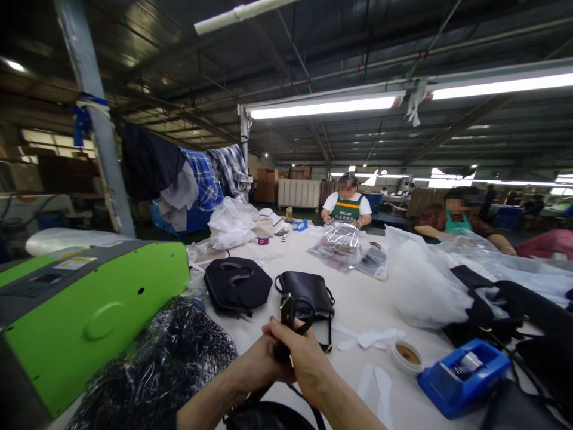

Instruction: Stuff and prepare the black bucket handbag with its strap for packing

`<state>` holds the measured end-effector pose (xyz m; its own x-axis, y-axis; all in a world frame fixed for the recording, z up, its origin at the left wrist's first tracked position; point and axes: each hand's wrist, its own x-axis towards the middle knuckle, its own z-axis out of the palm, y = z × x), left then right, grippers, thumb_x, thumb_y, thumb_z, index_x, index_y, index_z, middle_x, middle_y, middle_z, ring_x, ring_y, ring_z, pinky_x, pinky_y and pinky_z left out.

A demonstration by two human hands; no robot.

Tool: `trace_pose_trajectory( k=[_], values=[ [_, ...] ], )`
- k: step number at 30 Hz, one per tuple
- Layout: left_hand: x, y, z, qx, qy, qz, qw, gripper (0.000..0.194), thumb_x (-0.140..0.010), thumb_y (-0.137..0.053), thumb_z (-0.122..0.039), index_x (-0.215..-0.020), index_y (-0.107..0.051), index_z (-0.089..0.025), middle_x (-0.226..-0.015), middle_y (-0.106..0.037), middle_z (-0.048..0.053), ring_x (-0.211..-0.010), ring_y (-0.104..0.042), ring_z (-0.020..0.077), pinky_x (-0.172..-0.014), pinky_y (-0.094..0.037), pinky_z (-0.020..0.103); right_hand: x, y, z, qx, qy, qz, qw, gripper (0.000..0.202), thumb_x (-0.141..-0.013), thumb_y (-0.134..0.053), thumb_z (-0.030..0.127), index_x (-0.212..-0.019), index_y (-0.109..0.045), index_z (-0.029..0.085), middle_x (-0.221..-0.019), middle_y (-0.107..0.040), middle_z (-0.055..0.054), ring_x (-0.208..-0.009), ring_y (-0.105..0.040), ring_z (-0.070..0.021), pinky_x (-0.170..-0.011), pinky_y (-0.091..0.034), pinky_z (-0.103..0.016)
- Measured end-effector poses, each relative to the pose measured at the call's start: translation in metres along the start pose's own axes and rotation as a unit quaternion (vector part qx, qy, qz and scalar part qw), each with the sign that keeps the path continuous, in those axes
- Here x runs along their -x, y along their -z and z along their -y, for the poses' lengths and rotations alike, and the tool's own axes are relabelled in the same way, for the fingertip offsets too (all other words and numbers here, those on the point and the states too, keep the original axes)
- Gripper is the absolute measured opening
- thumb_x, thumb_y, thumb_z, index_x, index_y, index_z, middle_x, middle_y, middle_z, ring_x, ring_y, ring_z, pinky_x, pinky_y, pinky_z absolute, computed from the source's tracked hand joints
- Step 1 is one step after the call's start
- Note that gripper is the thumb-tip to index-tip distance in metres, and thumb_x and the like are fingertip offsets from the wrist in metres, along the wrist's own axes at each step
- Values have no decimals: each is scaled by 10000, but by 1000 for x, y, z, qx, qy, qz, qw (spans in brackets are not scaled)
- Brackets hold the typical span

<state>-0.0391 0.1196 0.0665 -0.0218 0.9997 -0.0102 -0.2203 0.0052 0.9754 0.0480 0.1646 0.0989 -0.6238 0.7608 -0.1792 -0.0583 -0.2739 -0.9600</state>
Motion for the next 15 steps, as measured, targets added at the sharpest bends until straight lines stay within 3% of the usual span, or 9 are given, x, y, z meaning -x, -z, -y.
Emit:
trace_pose_trajectory(
  k=[2,6,10,15],
  values=[
    [6,5,-3,-38,11,-18,999,178,-468,-687,-45,-621,-624,-111,-577,-530,-32,-585,-446,118,-577,-324,242,-1,4,-1,-14,-1,-20,1000,470,-558,-733,546,-765,-674,129,-791,-672,-56,-814,-574,-200,-768,-404,-310],
    [12,11,2,-70,8,-44,997,69,-557,-621,-129,-606,-577,-111,-538,-525,-18,-542,-464,120,-568,-359,253,0,8,1,-32,8,-33,999,465,-575,-733,539,-774,-654,127,-771,-656,-55,-786,-566,-194,-696,-405,-300],
    [17,15,8,-78,-25,-48,995,251,-599,-623,-252,-801,-555,-118,-617,-523,-15,-485,-472,122,-494,-405,260,-1,7,5,-53,13,1,999,465,-565,-729,552,-719,-627,125,-700,-637,-37,-672,-557,-164,-623,-393,-286],
    [28,16,1,-154,-37,-11,987,351,-726,-561,-457,-807,-510,-119,-538,-431,-43,-455,-401,102,-465,-350,233,-3,5,2,-71,3,19,997,467,-525,-743,545,-709,-565,154,-675,-633,-21,-628,-544,-135,-568,-367,-256]
  ],
)
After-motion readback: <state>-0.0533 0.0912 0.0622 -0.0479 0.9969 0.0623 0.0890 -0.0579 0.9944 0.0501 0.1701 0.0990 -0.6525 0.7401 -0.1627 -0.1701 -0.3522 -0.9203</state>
